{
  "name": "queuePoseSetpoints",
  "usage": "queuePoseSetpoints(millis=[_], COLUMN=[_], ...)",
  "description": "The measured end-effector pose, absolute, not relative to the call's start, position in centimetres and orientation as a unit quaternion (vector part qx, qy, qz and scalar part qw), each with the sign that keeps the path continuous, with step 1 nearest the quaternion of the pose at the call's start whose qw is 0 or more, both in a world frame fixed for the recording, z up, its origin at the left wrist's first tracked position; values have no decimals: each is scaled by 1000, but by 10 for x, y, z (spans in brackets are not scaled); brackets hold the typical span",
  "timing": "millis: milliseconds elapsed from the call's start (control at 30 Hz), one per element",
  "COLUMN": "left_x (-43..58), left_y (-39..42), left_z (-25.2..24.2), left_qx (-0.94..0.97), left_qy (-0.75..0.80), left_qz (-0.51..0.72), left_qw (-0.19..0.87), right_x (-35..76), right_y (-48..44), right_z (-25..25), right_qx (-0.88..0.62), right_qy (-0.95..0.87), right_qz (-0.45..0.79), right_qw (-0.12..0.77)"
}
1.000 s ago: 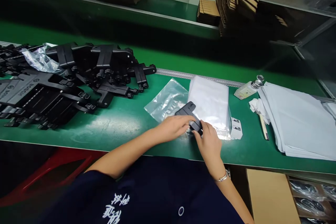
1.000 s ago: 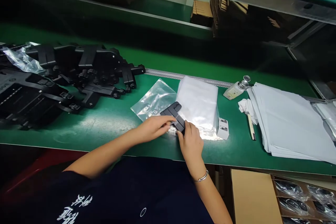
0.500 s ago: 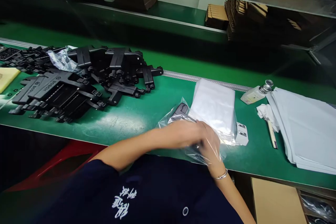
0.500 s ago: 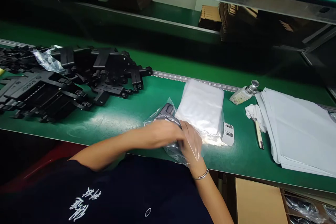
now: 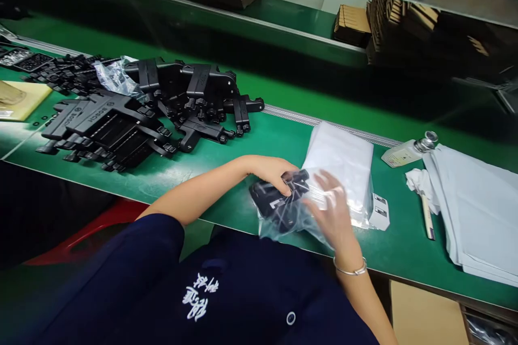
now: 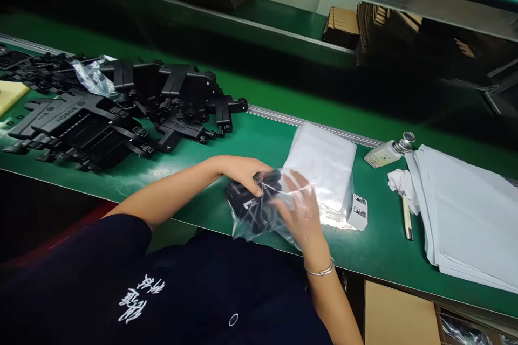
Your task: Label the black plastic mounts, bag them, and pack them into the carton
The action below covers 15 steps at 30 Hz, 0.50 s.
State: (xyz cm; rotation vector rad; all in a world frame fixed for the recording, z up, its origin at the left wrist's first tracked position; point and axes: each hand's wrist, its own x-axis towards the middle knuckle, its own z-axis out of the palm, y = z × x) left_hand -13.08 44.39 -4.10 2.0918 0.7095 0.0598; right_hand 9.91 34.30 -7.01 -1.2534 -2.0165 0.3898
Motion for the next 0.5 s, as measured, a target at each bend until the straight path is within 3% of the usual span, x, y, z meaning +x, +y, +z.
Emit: queuePoseSetpoints(millis=[67,133,233,400,500], left_x=[-140,-144,-139,-120,-116], left_y=[437,426,406,379,372], left_z=[-51,-58,-62,-57,-60], left_qx=[800,750,702,724,772], left_qy=[320,358,439,466,425], left_qz=[87,165,228,226,234], left_qw=[501,530,513,455,410], right_x=[124,143,139,87,72], right_y=[344,343,341,371,397], right_z=[-76,-81,-77,-59,-64], right_qx=[-558,-563,-507,-545,-496], right_qy=[-662,-575,-554,-535,-515], right_qz=[214,336,492,483,604], right_qw=[452,489,440,429,354])
